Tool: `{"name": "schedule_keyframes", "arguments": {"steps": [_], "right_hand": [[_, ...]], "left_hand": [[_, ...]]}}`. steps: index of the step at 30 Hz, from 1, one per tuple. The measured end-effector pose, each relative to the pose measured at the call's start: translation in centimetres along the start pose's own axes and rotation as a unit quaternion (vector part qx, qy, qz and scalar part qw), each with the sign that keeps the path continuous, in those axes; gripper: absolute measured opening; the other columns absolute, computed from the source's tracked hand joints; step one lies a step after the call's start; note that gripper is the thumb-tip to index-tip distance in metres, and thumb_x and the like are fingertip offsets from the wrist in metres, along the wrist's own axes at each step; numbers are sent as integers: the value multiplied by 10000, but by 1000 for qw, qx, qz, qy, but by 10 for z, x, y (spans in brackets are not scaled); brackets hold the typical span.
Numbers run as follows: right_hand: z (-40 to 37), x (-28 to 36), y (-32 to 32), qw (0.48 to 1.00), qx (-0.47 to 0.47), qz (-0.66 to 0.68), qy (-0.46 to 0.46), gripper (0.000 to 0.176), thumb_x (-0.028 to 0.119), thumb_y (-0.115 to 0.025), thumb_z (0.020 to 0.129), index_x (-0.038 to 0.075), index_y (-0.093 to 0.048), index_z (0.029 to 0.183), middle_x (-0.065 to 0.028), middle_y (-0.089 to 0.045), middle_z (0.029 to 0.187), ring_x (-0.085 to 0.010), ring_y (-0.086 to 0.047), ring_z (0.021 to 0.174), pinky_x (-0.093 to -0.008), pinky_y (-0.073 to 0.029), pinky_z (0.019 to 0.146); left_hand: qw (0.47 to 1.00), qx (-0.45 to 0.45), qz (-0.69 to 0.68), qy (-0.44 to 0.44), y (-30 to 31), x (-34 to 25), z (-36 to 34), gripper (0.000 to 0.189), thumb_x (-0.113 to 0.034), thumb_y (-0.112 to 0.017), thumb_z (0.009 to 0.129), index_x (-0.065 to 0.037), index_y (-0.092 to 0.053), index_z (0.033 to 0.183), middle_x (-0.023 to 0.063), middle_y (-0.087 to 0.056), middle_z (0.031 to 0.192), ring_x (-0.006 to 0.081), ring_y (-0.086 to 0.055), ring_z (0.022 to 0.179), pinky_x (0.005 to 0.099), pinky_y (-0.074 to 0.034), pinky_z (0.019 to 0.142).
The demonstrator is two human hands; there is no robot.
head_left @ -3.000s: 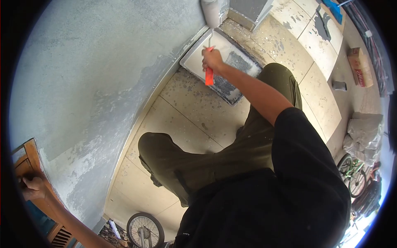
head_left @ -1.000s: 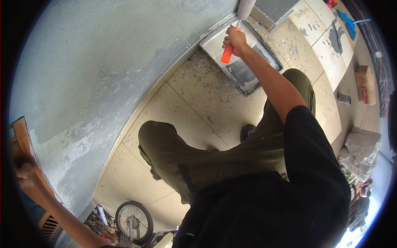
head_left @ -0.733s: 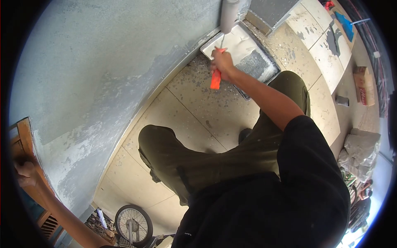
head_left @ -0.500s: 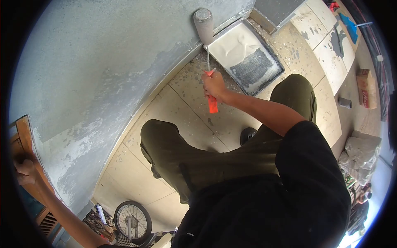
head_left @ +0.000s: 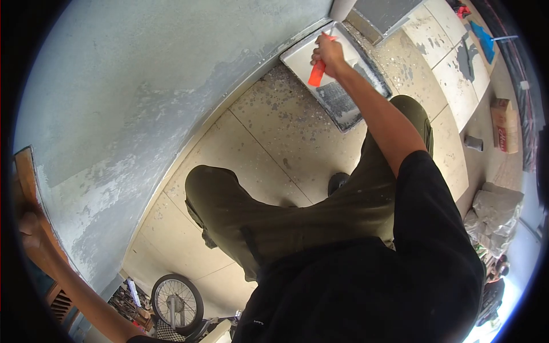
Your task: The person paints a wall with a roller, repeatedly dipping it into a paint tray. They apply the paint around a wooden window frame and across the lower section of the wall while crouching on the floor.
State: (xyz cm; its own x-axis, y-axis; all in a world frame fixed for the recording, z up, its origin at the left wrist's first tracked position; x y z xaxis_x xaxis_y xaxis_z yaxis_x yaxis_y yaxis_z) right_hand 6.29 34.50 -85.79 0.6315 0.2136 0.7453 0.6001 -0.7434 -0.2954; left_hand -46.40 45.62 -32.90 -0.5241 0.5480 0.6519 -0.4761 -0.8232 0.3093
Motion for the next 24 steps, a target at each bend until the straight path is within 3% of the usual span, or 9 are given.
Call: {"name": "schedule_keyframes", "arguments": {"steps": [6,14,15,17,18,19,20,23,24], "right_hand": [[-53,-52,-24,999,25,-31,-31,149,155,-557,897,14,-507,887,-46,-433,605,-170,-437,432,-389,-442,427],[43,29,25,996,-42,-22,81,145,152,-570,886,16,-530,916,-45,-452,616,-170,-472,466,-386,-478,459],[40,23,19,997,-34,-18,73,150,156,-571,888,15,-527,913,-44,-447,614,-175,-472,462,-390,-478,455],[9,0,-2,998,-20,-14,56,158,161,-568,894,10,-524,908,-48,-447,613,-188,-480,458,-399,-481,447],[-10,-12,-13,999,-10,-13,48,162,161,-563,899,5,-523,906,-54,-450,614,-195,-487,458,-404,-483,443],[-28,-22,-23,999,-9,-13,31,167,152,-552,904,5,-512,836,-81,-482,615,-210,-511,451,-412,-492,423],[-37,-28,-28,1000,-8,-12,11,204,143,-540,910,5,-501,766,-109,-514,616,-226,-536,444,-420,-502,404],[-16,-14,-30,999,-31,28,28,183,133,-533,907,3,-503,781,-116,-517,624,-229,-531,440,-418,-494,399],[-1,-3,-25,997,-25,37,59,127,133,-550,887,18,-494,887,-63,-451,622,-191,-472,456,-401,-471,432]], "left_hand": [[1000,-1,0,22,-1,10,-4,399,-435,-447,1062,-43,-449,984,67,-356,941,241,-381,859,421,-301,806],[999,4,9,41,-1,-22,14,410,-449,-437,1063,-50,-446,972,72,-355,943,244,-383,845,412,-301,781],[964,41,89,249,-3,-27,24,408,-447,-440,1062,-50,-445,972,70,-355,941,241,-380,841,412,-300,777],[877,70,160,447,0,-10,10,406,-446,-443,1061,-50,-444,973,68,-355,939,238,-377,836,412,-300,773],[953,65,128,268,3,11,-6,414,-452,-445,1059,-47,-444,974,66,-355,936,232,-371,828,408,-298,767],[990,68,95,79,7,30,-25,422,-457,-446,1058,-44,-444,976,63,-355,934,226,-365,820,405,-296,760],[996,60,56,26,5,37,-23,416,-445,-454,1049,-37,-454,970,69,-370,927,231,-379,813,404,-308,755],[998,37,34,36,7,39,-24,397,-408,-479,1021,-17,-484,951,85,-414,906,244,-420,793,403,-346,740],[998,34,28,38,7,37,-23,391,-396,-488,1011,-10,-494,945,90,-429,899,249,-434,786,403,-358,735]]}}
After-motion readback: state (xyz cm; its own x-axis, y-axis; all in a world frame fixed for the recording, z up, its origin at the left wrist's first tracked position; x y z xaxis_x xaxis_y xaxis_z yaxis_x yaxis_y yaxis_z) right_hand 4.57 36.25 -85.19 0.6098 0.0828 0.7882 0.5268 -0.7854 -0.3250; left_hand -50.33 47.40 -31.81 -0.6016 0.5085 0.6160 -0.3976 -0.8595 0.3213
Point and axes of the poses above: each hand's wrist, its own z-axis towards the middle knuckle, its own y-axis out of the back of the hand, x = y × z, the point moved 3 cm from there along z, towards the middle knuckle
